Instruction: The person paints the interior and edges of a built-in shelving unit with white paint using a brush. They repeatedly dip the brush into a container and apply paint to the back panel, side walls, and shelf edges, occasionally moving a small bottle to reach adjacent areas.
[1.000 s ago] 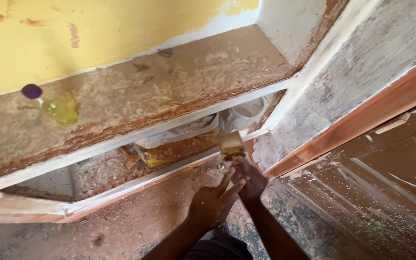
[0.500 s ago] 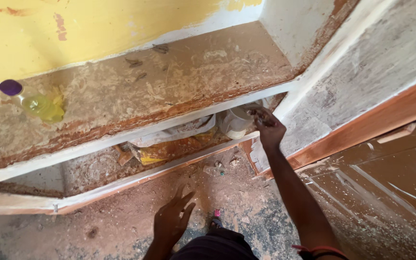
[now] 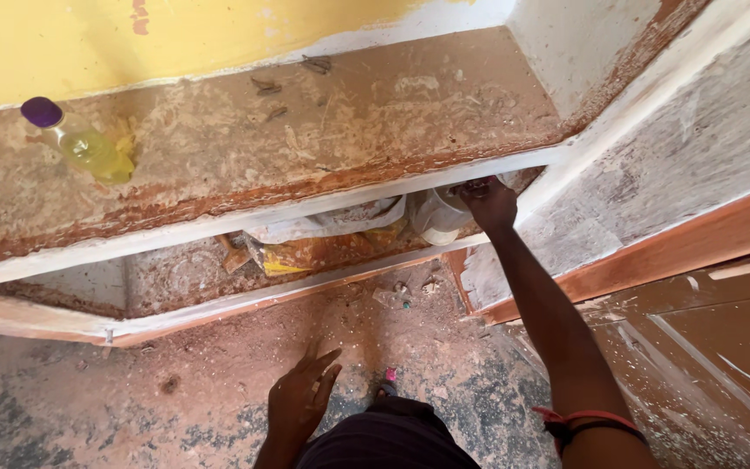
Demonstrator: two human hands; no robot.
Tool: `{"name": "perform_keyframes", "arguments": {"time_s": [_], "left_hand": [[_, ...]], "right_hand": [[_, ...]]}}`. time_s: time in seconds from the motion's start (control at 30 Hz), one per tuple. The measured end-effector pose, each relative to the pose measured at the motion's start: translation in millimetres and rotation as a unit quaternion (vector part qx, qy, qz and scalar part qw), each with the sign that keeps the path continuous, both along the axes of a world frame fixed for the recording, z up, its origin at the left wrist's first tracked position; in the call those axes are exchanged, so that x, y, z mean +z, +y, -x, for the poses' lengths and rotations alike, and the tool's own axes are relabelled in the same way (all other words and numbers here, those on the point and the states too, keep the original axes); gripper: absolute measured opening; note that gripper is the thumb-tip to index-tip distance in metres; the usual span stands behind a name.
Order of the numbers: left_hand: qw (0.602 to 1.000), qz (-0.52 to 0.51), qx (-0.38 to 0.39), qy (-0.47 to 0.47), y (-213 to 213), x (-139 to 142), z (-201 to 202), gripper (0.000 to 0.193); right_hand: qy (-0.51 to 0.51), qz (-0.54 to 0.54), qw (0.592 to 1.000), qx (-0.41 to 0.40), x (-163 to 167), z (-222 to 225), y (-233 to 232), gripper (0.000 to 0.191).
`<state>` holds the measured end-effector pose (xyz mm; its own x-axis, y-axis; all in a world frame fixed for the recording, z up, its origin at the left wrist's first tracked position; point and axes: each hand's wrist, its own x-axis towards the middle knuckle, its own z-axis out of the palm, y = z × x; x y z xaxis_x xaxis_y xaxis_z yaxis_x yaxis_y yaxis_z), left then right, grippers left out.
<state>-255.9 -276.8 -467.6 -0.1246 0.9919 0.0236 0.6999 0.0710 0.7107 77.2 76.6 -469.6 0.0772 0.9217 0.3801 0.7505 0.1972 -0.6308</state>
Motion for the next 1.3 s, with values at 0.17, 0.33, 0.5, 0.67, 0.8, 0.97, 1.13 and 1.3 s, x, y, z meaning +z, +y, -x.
{"name": "perform_keyframes", "arguments": {"time_s": [0.17, 0.33, 0.5, 0.67, 0.8, 0.97, 1.13, 1.3], "left_hand": [[0.996, 0.082, 0.023, -0.023, -1, 6, 1, 0.034], [0.995, 0.098, 0.02, -0.022, -1, 12, 1, 0.037], [0.999, 0.039, 0.007, -0.015, -2, 11, 2, 0.035], [0.997, 0.068, 0.019, -0.024, -4, 12, 4, 0.037], [0.997, 0.068, 0.027, -0.022, -8, 11, 7, 0.037], [0.999, 0.02, -0.016, 0.022, -8, -2, 10, 0.032], [0.988, -0.085, -0.095, 0.092, 18, -19, -2, 0.035], [0.953, -0.201, -0.176, 0.144, 80, -28, -51, 0.045]], "right_hand": [[-0.116, 0.032, 0.993, 0.013, 8, 4, 8, 0.034], [-0.19, 0.041, 0.981, -0.006, 24, 11, 12, 0.038], [-0.154, -0.025, 0.986, 0.057, 30, 15, 9, 0.036], [-0.143, -0.02, 0.989, 0.033, 28, 19, 7, 0.034], [-0.175, 0.034, 0.984, 0.011, 28, 18, 7, 0.036], [-0.164, -0.005, 0.986, -0.012, 28, 6, -3, 0.039], [-0.042, -0.036, 0.997, 0.055, 39, -17, -35, 0.035], [0.068, -0.018, 0.997, 0.042, 42, -37, -70, 0.033]]}}
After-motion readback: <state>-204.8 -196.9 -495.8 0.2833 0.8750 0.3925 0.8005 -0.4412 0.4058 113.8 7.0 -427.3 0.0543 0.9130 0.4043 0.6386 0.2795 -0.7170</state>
